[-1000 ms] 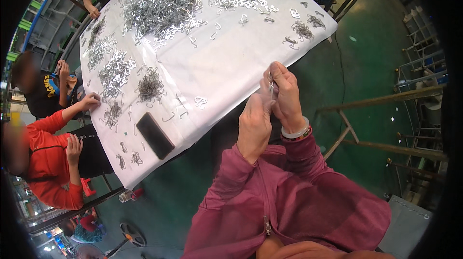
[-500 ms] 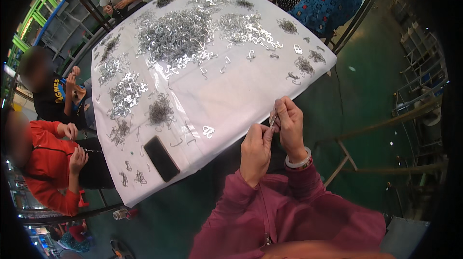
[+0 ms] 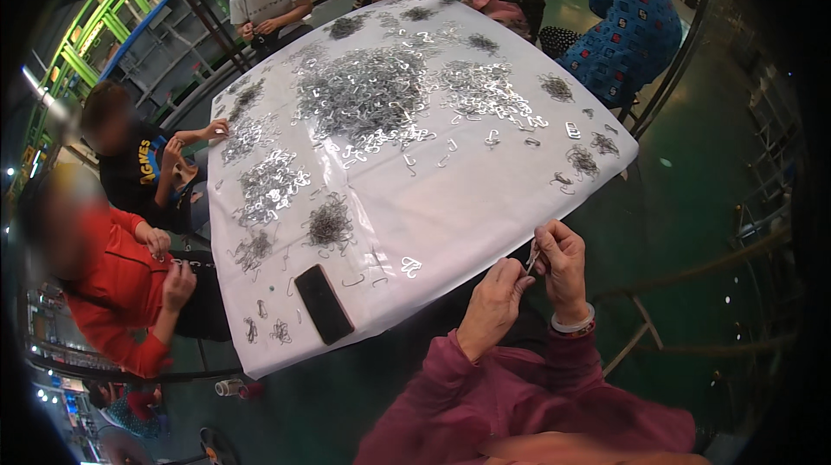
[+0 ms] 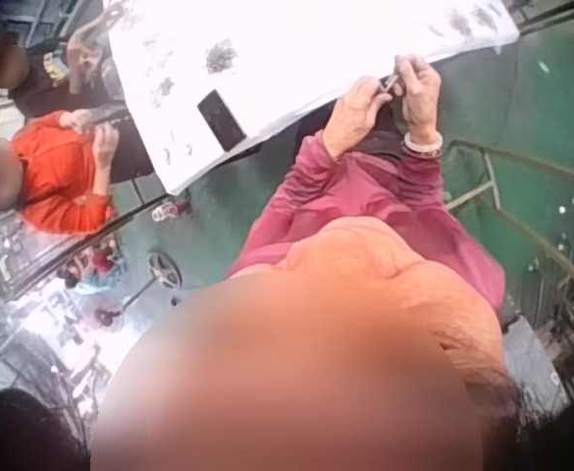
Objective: The person repeatedly picks up small metal hooks and wire pieces from a table, links them together by hand, and places the assembled units back on the table. The task continues throughout the clip with multiple coworkers performing the same activity around the same table.
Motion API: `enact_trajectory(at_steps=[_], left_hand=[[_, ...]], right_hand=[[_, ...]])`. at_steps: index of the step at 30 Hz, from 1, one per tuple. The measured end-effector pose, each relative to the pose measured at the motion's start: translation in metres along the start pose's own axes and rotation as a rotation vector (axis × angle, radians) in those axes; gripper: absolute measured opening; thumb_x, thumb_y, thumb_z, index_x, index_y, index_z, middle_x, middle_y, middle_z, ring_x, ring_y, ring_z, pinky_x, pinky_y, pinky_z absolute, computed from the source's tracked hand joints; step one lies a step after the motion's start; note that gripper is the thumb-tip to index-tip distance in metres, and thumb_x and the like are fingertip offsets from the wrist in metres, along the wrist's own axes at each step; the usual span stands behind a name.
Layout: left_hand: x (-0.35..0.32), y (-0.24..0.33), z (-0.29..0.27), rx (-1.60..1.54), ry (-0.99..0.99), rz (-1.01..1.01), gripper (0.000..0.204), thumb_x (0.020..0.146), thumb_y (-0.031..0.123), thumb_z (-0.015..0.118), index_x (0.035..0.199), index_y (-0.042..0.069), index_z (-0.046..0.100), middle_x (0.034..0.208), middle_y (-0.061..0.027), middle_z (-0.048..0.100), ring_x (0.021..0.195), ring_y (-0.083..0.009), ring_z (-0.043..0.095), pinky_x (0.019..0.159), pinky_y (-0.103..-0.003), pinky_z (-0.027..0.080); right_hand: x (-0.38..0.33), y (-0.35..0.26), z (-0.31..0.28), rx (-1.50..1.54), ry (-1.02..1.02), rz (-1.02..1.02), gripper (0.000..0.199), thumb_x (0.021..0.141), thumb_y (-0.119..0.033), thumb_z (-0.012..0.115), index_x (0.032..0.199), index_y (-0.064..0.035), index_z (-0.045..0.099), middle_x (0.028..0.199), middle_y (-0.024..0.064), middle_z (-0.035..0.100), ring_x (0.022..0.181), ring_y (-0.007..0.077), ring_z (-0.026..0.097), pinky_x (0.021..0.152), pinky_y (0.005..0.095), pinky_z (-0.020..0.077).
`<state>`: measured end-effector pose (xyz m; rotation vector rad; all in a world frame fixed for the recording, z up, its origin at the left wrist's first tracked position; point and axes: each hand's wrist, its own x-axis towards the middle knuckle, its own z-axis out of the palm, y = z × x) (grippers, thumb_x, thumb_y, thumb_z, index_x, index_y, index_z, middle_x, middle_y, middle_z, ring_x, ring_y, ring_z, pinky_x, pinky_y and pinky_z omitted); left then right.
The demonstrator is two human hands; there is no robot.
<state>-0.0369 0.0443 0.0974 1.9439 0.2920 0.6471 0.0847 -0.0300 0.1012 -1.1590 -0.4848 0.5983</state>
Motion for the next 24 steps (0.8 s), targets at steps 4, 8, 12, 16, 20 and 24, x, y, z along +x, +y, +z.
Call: enact_trajectory(at_steps=[4, 8, 12, 16, 20, 24], left_hand=[[-0.002, 0.007, -0.005, -0.173, -0.047, -0.080, 0.010, 0.090, 0.005, 0.056, 0.091, 0.000, 0.048, 0.079, -0.0171, 0.051, 0.073, -0.0362, 0.054, 0.063, -0.041, 0.043], [-0.003, 0.010, -0.003, -0.204, -0.030, -0.051, 0.011, 0.091, 0.005, 0.056, 0.091, 0.000, 0.046, 0.081, -0.0172, 0.050, 0.073, -0.0378, 0.054, 0.063, -0.042, 0.042], [-0.002, 0.008, 0.006, -0.142, -0.025, -0.018, 0.014, 0.093, 0.010, 0.057, 0.090, 0.001, 0.048, 0.079, -0.0172, 0.052, 0.070, -0.0361, 0.054, 0.062, -0.040, 0.043], [-0.009, 0.012, 0.016, -0.183, -0.003, -0.019, 0.015, 0.094, 0.012, 0.055, 0.092, 0.001, 0.046, 0.077, -0.0176, 0.053, 0.069, -0.0388, 0.054, 0.059, -0.041, 0.043], [-0.012, 0.017, 0.017, -0.212, 0.018, -0.066, 0.018, 0.097, 0.015, 0.054, 0.091, 0.001, 0.046, 0.070, -0.0151, 0.055, 0.062, -0.0325, 0.056, 0.056, -0.038, 0.043], [-0.010, 0.022, 0.012, -0.371, 0.086, -0.153, 0.021, 0.098, 0.018, 0.054, 0.090, 0.000, 0.047, 0.067, -0.0095, 0.054, 0.058, -0.0186, 0.055, 0.054, -0.032, 0.043]], right_hand=[[-0.006, 0.007, 0.005, -0.242, -0.052, -0.098, 0.024, 0.098, -0.018, 0.054, 0.077, -0.0067, 0.050, 0.060, -0.0026, 0.049, 0.050, 0.0016, 0.039, 0.045, 0.0185, 0.0287], [-0.007, 0.008, 0.005, -0.180, -0.021, -0.081, 0.027, 0.100, -0.016, 0.051, 0.074, -0.0084, 0.047, 0.056, -0.0047, 0.044, 0.049, 0.0008, 0.036, 0.044, 0.0190, 0.0269], [-0.008, 0.010, 0.001, -0.044, 0.098, -0.118, 0.029, 0.100, -0.019, 0.051, 0.073, -0.0102, 0.045, 0.054, -0.0045, 0.044, 0.044, 0.0009, 0.034, 0.040, 0.0188, 0.0240], [-0.014, 0.010, 0.001, 0.006, 0.141, -0.152, 0.030, 0.100, -0.019, 0.052, 0.072, -0.0105, 0.044, 0.053, -0.0042, 0.042, 0.044, 0.0019, 0.033, 0.041, 0.0197, 0.0232], [-0.013, 0.006, 0.005, 0.064, 0.142, -0.175, 0.031, 0.099, -0.017, 0.052, 0.070, -0.0107, 0.042, 0.053, -0.0042, 0.040, 0.044, 0.0023, 0.033, 0.041, 0.0198, 0.0228], [-0.004, 0.000, 0.013, -0.001, 0.100, -0.284, 0.032, 0.099, -0.014, 0.053, 0.069, -0.0108, 0.041, 0.053, -0.0046, 0.038, 0.045, 0.0021, 0.032, 0.042, 0.0202, 0.0225]])
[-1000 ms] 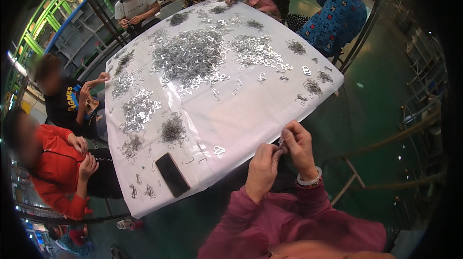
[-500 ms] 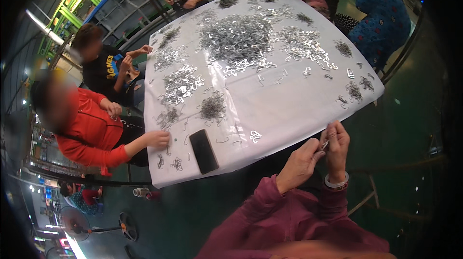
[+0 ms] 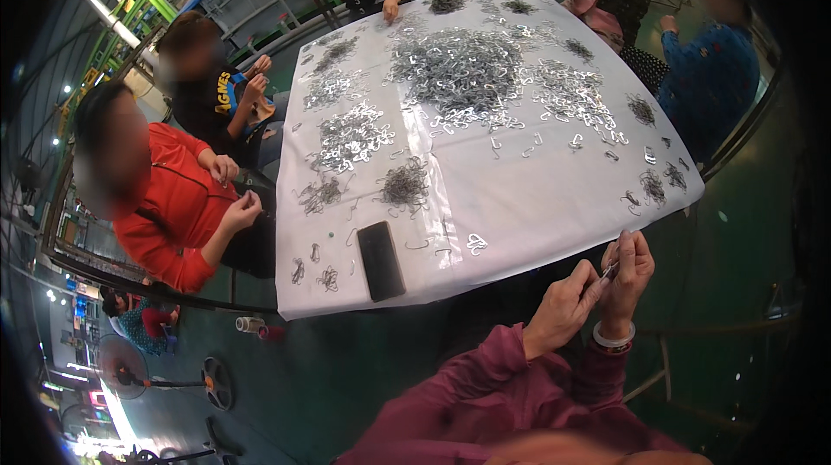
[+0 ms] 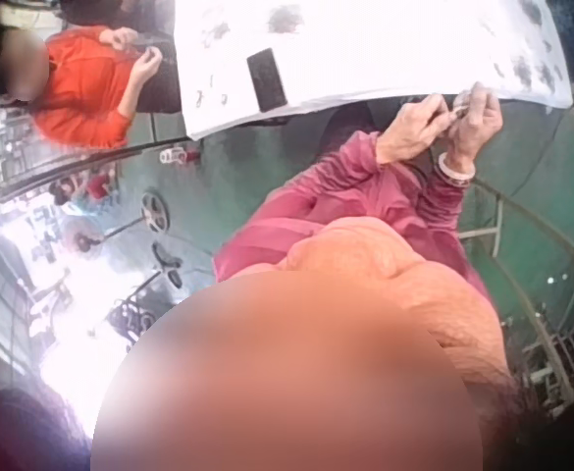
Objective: The person repeatedly picks up small metal hooks and wire pieces from a table, links them together by hand, and places the assembled units back on the table. The task continues throughout the clip with multiple coworkers performing the same activity around the same table.
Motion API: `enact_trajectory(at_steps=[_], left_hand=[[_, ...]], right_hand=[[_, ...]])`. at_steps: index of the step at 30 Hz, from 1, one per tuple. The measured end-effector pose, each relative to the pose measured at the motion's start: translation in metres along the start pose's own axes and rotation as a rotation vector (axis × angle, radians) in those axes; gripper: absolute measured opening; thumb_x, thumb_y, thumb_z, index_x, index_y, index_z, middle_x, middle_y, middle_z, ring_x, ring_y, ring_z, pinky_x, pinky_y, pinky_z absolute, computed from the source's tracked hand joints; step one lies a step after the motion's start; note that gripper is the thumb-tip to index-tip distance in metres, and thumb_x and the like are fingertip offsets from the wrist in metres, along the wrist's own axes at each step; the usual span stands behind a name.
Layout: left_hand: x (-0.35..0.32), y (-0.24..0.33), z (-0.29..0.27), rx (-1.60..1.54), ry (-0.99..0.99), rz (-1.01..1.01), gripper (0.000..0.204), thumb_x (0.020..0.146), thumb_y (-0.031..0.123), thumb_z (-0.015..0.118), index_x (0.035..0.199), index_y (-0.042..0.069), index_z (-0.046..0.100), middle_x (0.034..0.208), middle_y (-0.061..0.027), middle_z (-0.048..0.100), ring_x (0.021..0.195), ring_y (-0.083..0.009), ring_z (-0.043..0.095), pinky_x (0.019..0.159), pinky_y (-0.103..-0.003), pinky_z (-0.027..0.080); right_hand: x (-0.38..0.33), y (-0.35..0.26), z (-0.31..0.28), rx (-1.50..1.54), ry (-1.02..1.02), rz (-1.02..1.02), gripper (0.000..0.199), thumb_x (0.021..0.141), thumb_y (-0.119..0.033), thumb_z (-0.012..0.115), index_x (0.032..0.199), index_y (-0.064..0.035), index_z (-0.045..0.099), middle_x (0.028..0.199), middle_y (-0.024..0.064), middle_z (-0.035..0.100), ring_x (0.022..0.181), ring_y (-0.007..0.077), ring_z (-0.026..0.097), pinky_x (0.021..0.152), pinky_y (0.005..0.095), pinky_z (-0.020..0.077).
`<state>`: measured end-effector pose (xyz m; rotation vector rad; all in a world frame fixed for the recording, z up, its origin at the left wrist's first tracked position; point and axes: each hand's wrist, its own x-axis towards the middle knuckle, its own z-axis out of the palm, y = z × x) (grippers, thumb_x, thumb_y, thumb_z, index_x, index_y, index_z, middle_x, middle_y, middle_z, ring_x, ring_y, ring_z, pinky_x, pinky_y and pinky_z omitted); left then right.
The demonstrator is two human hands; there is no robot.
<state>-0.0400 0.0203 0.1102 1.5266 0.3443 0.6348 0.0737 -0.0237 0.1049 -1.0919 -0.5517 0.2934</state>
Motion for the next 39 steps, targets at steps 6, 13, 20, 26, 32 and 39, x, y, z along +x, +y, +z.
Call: enact_trajectory(at_steps=[6, 13, 20, 26, 32, 39], left_hand=[[0.002, 0.001, -0.004, -0.029, 0.057, 0.070, 0.021, 0.098, 0.018, 0.056, 0.090, 0.000, 0.049, 0.071, -0.0094, 0.055, 0.062, -0.0158, 0.055, 0.057, -0.030, 0.044], [0.001, -0.005, 0.002, 0.147, -0.015, 0.202, 0.017, 0.095, 0.014, 0.058, 0.091, 0.000, 0.050, 0.080, -0.0174, 0.058, 0.073, -0.0361, 0.060, 0.061, -0.039, 0.047], [0.002, -0.014, 0.002, 0.165, -0.026, 0.060, 0.020, 0.097, 0.020, 0.055, 0.094, 0.001, 0.051, 0.083, -0.0196, 0.058, 0.071, -0.0343, 0.061, 0.061, -0.039, 0.047], [0.029, -0.044, -0.053, -0.523, 0.096, -0.208, 0.026, 0.101, 0.028, 0.043, 0.085, 0.008, 0.048, 0.077, -0.0053, 0.053, 0.075, -0.0172, 0.056, 0.070, -0.031, 0.048], [0.037, -0.039, -0.075, -0.829, 0.067, -0.351, 0.025, 0.099, 0.028, 0.046, 0.082, 0.010, 0.046, 0.070, -0.0013, 0.043, 0.072, -0.0169, 0.046, 0.067, -0.032, 0.038], [0.042, -0.028, -0.070, -0.941, 0.026, -0.444, 0.023, 0.099, 0.023, 0.043, 0.080, 0.011, 0.045, 0.067, 0.0007, 0.040, 0.068, -0.0148, 0.042, 0.062, -0.029, 0.036]], right_hand=[[0.000, 0.000, 0.012, -0.040, -0.064, 0.059, 0.033, 0.100, -0.014, 0.051, 0.069, -0.0109, 0.039, 0.054, -0.0051, 0.036, 0.045, 0.0019, 0.030, 0.042, 0.0212, 0.0216], [-0.005, 0.000, -0.006, -0.017, 0.038, 0.025, 0.034, 0.101, -0.016, 0.048, 0.068, -0.0109, 0.039, 0.056, -0.0042, 0.036, 0.046, 0.0028, 0.031, 0.041, 0.0211, 0.0218], [0.001, 0.004, -0.015, -0.060, 0.061, 0.237, 0.024, 0.099, -0.018, 0.053, 0.077, -0.0075, 0.052, 0.058, -0.0053, 0.042, 0.047, 0.0012, 0.037, 0.040, 0.0198, 0.0230], [0.005, 0.023, -0.010, -0.193, -0.222, 0.240, 0.036, 0.103, -0.029, 0.044, 0.125, -0.0012, 0.049, 0.081, 0.0035, 0.056, 0.059, 0.0041, 0.050, 0.045, 0.0157, 0.0352], [0.001, 0.033, 0.003, -0.088, -0.266, 0.364, 0.037, 0.096, -0.011, 0.051, 0.132, -0.0021, 0.047, 0.096, 0.0071, 0.061, 0.073, 0.0053, 0.055, 0.051, 0.0164, 0.0427], [0.000, 0.043, 0.019, 0.046, -0.257, 0.309, 0.030, 0.090, -0.004, 0.061, 0.121, -0.0020, 0.060, 0.103, 0.0065, 0.064, 0.082, 0.0091, 0.058, 0.066, 0.0218, 0.0493]])
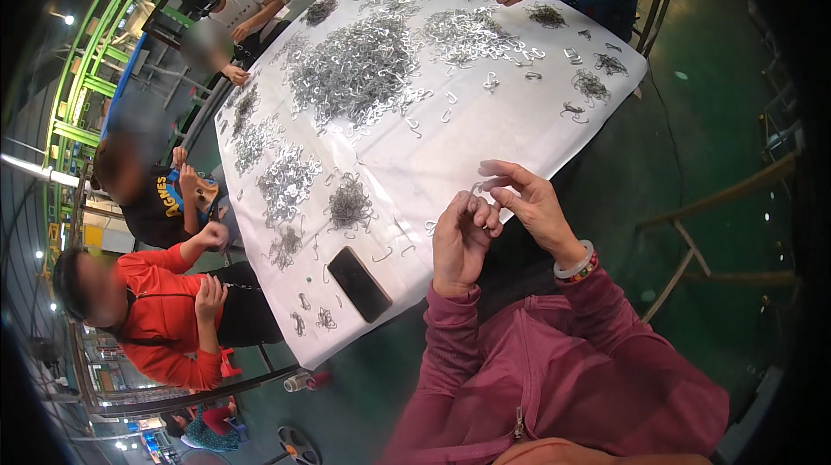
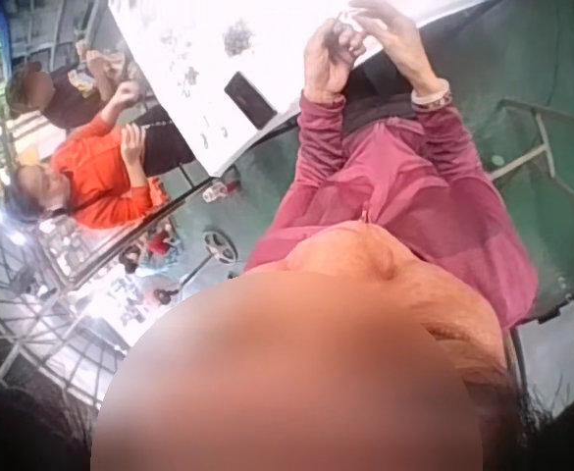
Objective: The person repeatedly picks up small metal hooks and wire pieces from a table, links them together by hand, and places the assembled units back on the table. The task continues throughout the clip with multiple coworkers performing the same activity around the same table.
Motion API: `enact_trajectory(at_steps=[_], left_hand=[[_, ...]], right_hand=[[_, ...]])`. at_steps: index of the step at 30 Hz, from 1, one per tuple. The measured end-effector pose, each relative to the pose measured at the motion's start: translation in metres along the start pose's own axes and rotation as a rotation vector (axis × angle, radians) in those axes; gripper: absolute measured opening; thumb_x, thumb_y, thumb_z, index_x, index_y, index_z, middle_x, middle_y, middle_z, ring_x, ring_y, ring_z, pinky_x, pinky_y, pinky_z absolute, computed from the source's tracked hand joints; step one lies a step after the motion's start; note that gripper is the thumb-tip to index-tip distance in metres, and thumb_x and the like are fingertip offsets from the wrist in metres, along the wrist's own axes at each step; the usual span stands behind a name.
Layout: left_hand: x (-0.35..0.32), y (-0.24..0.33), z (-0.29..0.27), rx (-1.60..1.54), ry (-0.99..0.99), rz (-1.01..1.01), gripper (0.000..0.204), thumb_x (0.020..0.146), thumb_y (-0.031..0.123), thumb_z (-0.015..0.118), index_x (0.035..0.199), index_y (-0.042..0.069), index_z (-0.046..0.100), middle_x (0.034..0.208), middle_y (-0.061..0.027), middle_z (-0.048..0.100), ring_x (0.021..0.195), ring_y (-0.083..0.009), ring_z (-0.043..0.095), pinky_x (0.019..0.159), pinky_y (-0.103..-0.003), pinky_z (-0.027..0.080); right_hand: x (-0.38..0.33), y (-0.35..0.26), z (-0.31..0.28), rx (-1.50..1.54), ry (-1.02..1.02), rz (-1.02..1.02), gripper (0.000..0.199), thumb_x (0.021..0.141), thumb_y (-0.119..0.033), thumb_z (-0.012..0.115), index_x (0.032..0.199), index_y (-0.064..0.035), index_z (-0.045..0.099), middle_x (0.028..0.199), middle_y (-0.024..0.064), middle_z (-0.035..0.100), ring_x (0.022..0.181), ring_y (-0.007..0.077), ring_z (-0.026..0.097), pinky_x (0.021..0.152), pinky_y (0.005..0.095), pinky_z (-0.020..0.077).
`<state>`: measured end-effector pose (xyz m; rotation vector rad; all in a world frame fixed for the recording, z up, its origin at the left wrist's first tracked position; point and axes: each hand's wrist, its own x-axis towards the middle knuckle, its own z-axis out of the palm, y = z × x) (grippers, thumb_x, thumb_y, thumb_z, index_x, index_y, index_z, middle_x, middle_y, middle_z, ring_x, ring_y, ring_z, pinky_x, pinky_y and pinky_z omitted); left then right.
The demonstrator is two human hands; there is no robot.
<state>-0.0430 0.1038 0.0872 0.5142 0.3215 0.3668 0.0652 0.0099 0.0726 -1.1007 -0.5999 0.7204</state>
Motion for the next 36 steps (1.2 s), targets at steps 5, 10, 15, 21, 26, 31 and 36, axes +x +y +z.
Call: enact_trajectory(at_steps=[5, 10, 15, 21, 26, 31, 36], left_hand=[[-0.003, 0.002, -0.003, -0.168, -0.062, -0.105, 0.024, 0.098, 0.021, 0.042, 0.078, 0.010, 0.047, 0.063, 0.0025, 0.039, 0.062, -0.0115, 0.040, 0.056, -0.025, 0.035], [-0.002, 0.002, -0.011, -0.580, -0.152, -0.327, 0.026, 0.098, 0.020, 0.042, 0.075, 0.009, 0.048, 0.061, 0.0027, 0.040, 0.059, -0.0098, 0.039, 0.053, -0.023, 0.035], [-0.002, -0.004, -0.008, -0.529, -0.107, -0.355, 0.027, 0.097, 0.020, 0.043, 0.073, 0.010, 0.046, 0.058, 0.0031, 0.038, 0.056, -0.0095, 0.038, 0.050, -0.024, 0.034], [-0.011, -0.008, 0.012, 0.201, 0.016, -0.178, 0.028, 0.094, 0.026, 0.050, 0.072, 0.010, 0.045, 0.059, 0.0003, 0.040, 0.056, -0.0127, 0.042, 0.053, -0.027, 0.036], [-0.017, -0.004, 0.019, 0.401, -0.070, -0.120, 0.028, 0.096, 0.029, 0.052, 0.080, 0.007, 0.053, 0.070, -0.0039, 0.053, 0.068, -0.0138, 0.054, 0.062, -0.027, 0.044], [-0.022, -0.004, 0.011, 0.461, -0.099, -0.094, 0.023, 0.095, 0.022, 0.059, 0.093, 0.000, 0.063, 0.084, -0.0068, 0.063, 0.079, -0.0135, 0.061, 0.069, -0.026, 0.049], [-0.024, -0.003, 0.003, 0.484, -0.043, -0.125, 0.019, 0.091, 0.015, 0.065, 0.096, -0.003, 0.067, 0.089, -0.0086, 0.065, 0.076, -0.0136, 0.061, 0.067, -0.025, 0.050]], right_hand=[[0.002, 0.001, -0.002, 0.029, 0.010, -0.072, 0.012, 0.088, -0.001, 0.064, 0.099, -0.0005, 0.070, 0.086, 0.0027, 0.067, 0.074, 0.0084, 0.059, 0.067, 0.0220, 0.0491], [0.009, -0.020, -0.012, -0.576, -0.066, -0.636, 0.023, 0.074, 0.015, 0.062, 0.091, -0.0001, 0.066, 0.082, 0.0093, 0.064, 0.072, 0.0195, 0.062, 0.063, 0.0289, 0.0502], [0.010, -0.050, -0.028, -0.866, -0.308, -0.739, 0.027, 0.070, 0.015, 0.059, 0.092, -0.0008, 0.063, 0.085, 0.0097, 0.061, 0.079, 0.0270, 0.062, 0.066, 0.0340, 0.0503], [0.006, -0.078, -0.037, -1.014, -0.482, -0.677, 0.021, 0.073, 0.009, 0.061, 0.091, -0.0011, 0.059, 0.085, 0.0095, 0.060, 0.081, 0.0277, 0.060, 0.068, 0.0349, 0.0492], [0.002, -0.074, -0.040, -0.764, -0.460, -0.468, 0.018, 0.079, 0.006, 0.065, 0.095, -0.0005, 0.062, 0.086, 0.0092, 0.064, 0.077, 0.0237, 0.064, 0.066, 0.0321, 0.0507], [0.002, -0.065, -0.041, -0.593, -0.415, -0.489, 0.018, 0.075, 0.006, 0.071, 0.091, -0.0016, 0.066, 0.084, 0.0083, 0.066, 0.075, 0.0197, 0.066, 0.065, 0.0292, 0.0516], [0.004, -0.069, -0.043, -0.602, -0.426, -0.456, 0.017, 0.073, 0.005, 0.073, 0.086, -0.0025, 0.067, 0.080, 0.0060, 0.065, 0.071, 0.0172, 0.064, 0.061, 0.0270, 0.0499]])
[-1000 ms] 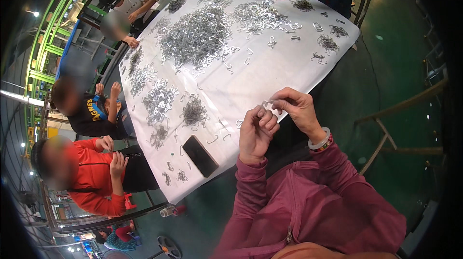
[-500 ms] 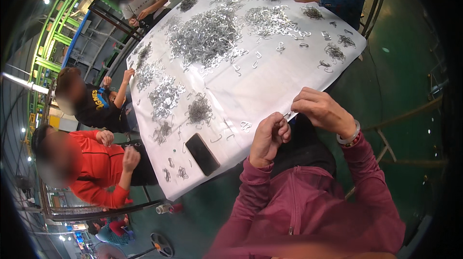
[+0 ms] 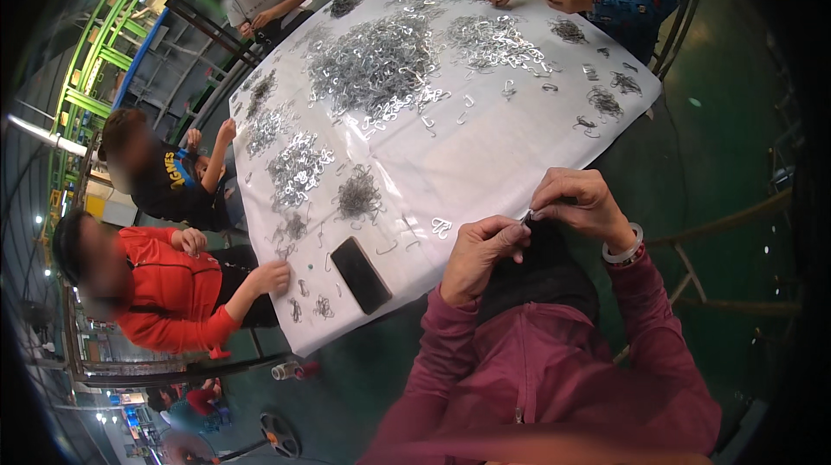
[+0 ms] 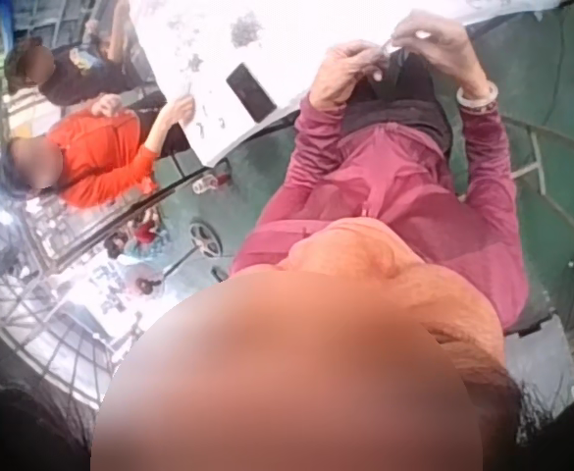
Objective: The person repeatedly picks up small metal hooks and wire pieces from a table, links them together by hand, and places the assembled units back on the table. The task continues throughout the clip with multiple coworkers performing the same activity around the same table.
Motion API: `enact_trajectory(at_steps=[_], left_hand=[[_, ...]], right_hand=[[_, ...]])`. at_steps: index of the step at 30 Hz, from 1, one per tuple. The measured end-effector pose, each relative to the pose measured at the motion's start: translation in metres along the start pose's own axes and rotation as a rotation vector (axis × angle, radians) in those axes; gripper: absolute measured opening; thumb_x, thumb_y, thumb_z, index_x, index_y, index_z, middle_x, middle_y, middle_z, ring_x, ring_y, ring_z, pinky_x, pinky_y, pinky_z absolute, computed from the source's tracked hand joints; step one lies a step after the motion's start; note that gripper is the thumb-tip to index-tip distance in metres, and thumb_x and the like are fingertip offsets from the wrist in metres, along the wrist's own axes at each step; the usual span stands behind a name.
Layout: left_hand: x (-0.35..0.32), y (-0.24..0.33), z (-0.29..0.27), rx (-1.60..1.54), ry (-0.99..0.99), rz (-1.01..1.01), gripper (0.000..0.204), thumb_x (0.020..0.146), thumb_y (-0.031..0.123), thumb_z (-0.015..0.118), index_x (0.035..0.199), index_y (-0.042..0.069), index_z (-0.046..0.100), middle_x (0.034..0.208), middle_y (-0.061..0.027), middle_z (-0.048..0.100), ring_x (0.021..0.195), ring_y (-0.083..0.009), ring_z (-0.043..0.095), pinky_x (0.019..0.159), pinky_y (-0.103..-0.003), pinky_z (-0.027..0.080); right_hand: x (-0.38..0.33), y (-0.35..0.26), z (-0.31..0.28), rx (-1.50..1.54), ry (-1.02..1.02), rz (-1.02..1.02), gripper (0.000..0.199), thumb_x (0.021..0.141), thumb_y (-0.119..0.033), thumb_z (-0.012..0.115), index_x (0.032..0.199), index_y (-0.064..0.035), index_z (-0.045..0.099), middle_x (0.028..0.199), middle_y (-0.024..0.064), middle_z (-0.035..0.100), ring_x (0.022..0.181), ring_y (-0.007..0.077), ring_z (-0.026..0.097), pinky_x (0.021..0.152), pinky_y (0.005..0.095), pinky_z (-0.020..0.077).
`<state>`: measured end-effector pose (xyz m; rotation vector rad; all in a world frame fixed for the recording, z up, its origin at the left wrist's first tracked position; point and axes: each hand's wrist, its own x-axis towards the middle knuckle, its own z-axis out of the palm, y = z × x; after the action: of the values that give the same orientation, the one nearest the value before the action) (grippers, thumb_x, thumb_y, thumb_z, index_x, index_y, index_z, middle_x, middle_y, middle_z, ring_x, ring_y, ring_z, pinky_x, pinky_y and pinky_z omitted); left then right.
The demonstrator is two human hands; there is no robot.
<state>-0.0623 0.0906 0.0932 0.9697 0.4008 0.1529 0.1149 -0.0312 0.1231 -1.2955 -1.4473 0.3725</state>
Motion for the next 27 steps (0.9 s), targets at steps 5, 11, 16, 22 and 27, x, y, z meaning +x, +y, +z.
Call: enact_trajectory(at_steps=[5, 11, 16, 22, 27], left_hand=[[0.005, 0.001, 0.015, 0.003, 0.127, 0.070, 0.020, 0.090, 0.015, 0.067, 0.098, -0.004, 0.066, 0.084, -0.0104, 0.067, 0.072, -0.0145, 0.063, 0.066, -0.024, 0.051], [0.005, -0.010, 0.025, 0.097, 0.274, 0.155, 0.020, 0.089, 0.012, 0.067, 0.101, -0.004, 0.066, 0.082, -0.0072, 0.066, 0.071, -0.0116, 0.061, 0.063, -0.022, 0.049], [0.012, -0.014, 0.015, 0.488, 0.248, 0.166, 0.017, 0.093, 0.013, 0.062, 0.101, -0.002, 0.067, 0.079, -0.0009, 0.063, 0.067, -0.0058, 0.054, 0.059, -0.020, 0.044], [0.007, -0.018, 0.013, 0.478, 0.131, 0.104, 0.017, 0.094, 0.010, 0.060, 0.107, 0.001, 0.063, 0.080, 0.0009, 0.061, 0.069, -0.0051, 0.053, 0.060, -0.021, 0.044], [-0.005, -0.023, 0.006, 0.515, -0.013, 0.110, 0.019, 0.095, 0.009, 0.058, 0.111, 0.000, 0.062, 0.083, -0.0007, 0.062, 0.072, -0.0067, 0.055, 0.064, -0.021, 0.046]], right_hand=[[0.004, 0.000, 0.001, -0.017, 0.080, -0.031, 0.015, 0.074, 0.004, 0.073, 0.086, -0.0034, 0.067, 0.079, 0.0057, 0.064, 0.069, 0.0173, 0.063, 0.060, 0.0280, 0.0491], [-0.003, -0.002, -0.009, -0.185, -0.046, 0.023, 0.013, 0.076, 0.001, 0.071, 0.088, -0.0031, 0.067, 0.078, 0.0073, 0.061, 0.069, 0.0193, 0.062, 0.060, 0.0289, 0.0493], [-0.007, -0.002, -0.008, -0.314, -0.201, 0.041, 0.010, 0.081, -0.002, 0.065, 0.091, -0.0019, 0.064, 0.085, 0.0113, 0.063, 0.080, 0.0299, 0.062, 0.071, 0.0371, 0.0499], [-0.010, -0.004, -0.010, -0.211, -0.162, 0.125, 0.010, 0.081, -0.003, 0.065, 0.090, -0.0013, 0.063, 0.084, 0.0109, 0.063, 0.079, 0.0291, 0.062, 0.069, 0.0357, 0.0499], [-0.009, 0.003, -0.008, -0.149, -0.289, 0.123, 0.008, 0.080, -0.003, 0.066, 0.088, -0.0035, 0.064, 0.083, 0.0102, 0.063, 0.077, 0.0282, 0.063, 0.068, 0.0356, 0.0497]])
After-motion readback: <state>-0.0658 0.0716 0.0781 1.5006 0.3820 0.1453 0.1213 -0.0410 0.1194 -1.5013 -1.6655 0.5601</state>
